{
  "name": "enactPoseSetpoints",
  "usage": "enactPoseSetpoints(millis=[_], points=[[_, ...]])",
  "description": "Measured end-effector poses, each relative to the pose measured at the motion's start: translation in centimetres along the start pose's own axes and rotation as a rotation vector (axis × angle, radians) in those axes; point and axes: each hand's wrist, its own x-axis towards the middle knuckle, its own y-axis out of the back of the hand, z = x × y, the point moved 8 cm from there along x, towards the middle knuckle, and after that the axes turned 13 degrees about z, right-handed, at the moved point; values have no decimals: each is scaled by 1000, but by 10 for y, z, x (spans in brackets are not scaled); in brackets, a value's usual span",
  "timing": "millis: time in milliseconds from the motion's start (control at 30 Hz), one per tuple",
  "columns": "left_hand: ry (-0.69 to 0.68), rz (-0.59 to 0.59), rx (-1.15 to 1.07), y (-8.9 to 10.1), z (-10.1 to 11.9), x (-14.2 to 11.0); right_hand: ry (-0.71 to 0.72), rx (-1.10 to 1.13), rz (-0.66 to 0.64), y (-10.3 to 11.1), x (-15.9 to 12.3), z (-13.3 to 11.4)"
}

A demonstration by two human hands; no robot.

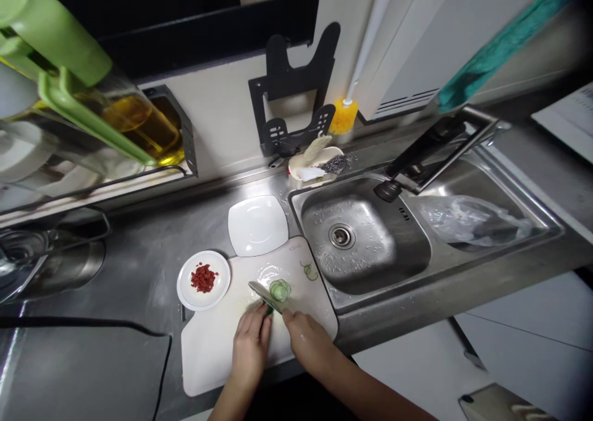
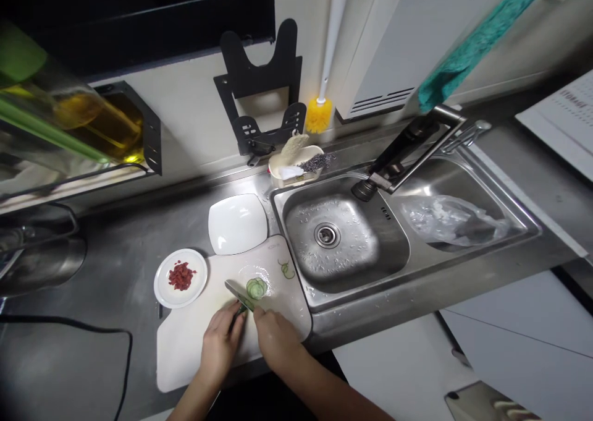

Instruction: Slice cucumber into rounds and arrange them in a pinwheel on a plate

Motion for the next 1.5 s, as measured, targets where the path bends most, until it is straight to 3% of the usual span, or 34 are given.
enactPoseSetpoints(millis=[167,333,533,733,1000,1267,1500], points=[[0,-15,17,1,1,-1,2,30,7,-8,0,11],[11,3,8,2,2,-3,27,-55,96,3,-8,23],[9,22,1,4,3,-3,195,-180,212,6,-31,15],[6,27,4,6,4,-1,201,-220,290,10,-50,15],[2,31,7,5,2,-2,224,-211,324,17,-62,16],[-9,27,7,4,2,-3,194,-234,229,10,-61,16],[-13,17,15,4,2,-2,167,-184,246,14,-59,17]])
